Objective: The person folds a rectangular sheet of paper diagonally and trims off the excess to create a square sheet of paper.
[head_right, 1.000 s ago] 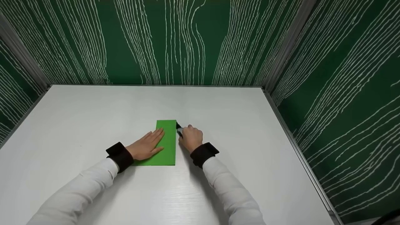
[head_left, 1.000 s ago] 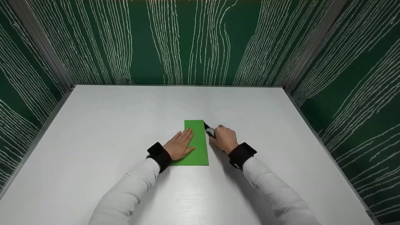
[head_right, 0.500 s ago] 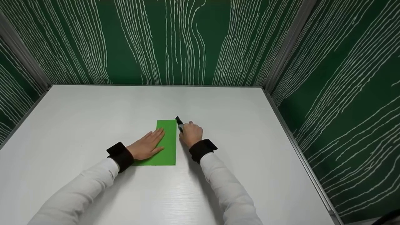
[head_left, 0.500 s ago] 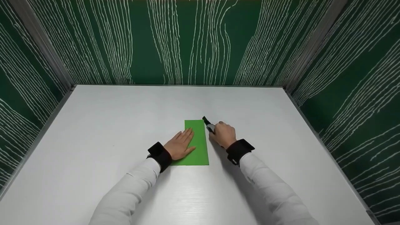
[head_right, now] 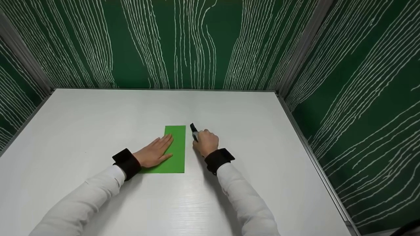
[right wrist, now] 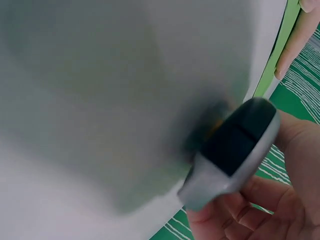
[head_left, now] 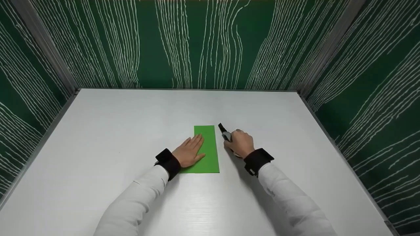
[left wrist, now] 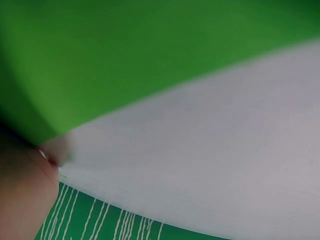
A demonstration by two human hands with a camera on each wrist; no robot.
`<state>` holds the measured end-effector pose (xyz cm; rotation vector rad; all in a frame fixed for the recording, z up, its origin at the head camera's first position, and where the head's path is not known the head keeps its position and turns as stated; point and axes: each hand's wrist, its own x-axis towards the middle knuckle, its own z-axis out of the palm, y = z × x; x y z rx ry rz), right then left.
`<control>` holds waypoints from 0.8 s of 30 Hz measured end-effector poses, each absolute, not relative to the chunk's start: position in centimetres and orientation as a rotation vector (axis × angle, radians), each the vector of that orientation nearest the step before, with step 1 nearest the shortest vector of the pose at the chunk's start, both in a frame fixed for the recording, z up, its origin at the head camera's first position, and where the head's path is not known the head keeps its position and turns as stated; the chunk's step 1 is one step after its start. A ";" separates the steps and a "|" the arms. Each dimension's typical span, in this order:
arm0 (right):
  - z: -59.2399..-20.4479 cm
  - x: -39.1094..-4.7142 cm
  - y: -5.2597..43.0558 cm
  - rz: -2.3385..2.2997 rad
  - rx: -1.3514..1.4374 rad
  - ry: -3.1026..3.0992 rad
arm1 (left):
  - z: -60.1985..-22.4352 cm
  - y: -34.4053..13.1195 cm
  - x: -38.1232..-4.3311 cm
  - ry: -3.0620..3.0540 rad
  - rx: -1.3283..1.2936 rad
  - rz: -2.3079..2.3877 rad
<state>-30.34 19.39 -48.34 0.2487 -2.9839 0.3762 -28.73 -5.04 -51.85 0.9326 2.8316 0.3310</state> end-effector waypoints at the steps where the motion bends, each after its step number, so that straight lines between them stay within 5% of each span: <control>1: -48.3 -30.2 19.7 0.385 0.242 -2.986 | -51.8 -5.0 -28.7 2.832 0.930 0.334; 24: -48.4 -27.2 32.2 0.505 -0.056 -2.941 | -51.7 -5.0 -28.7 2.813 0.913 0.340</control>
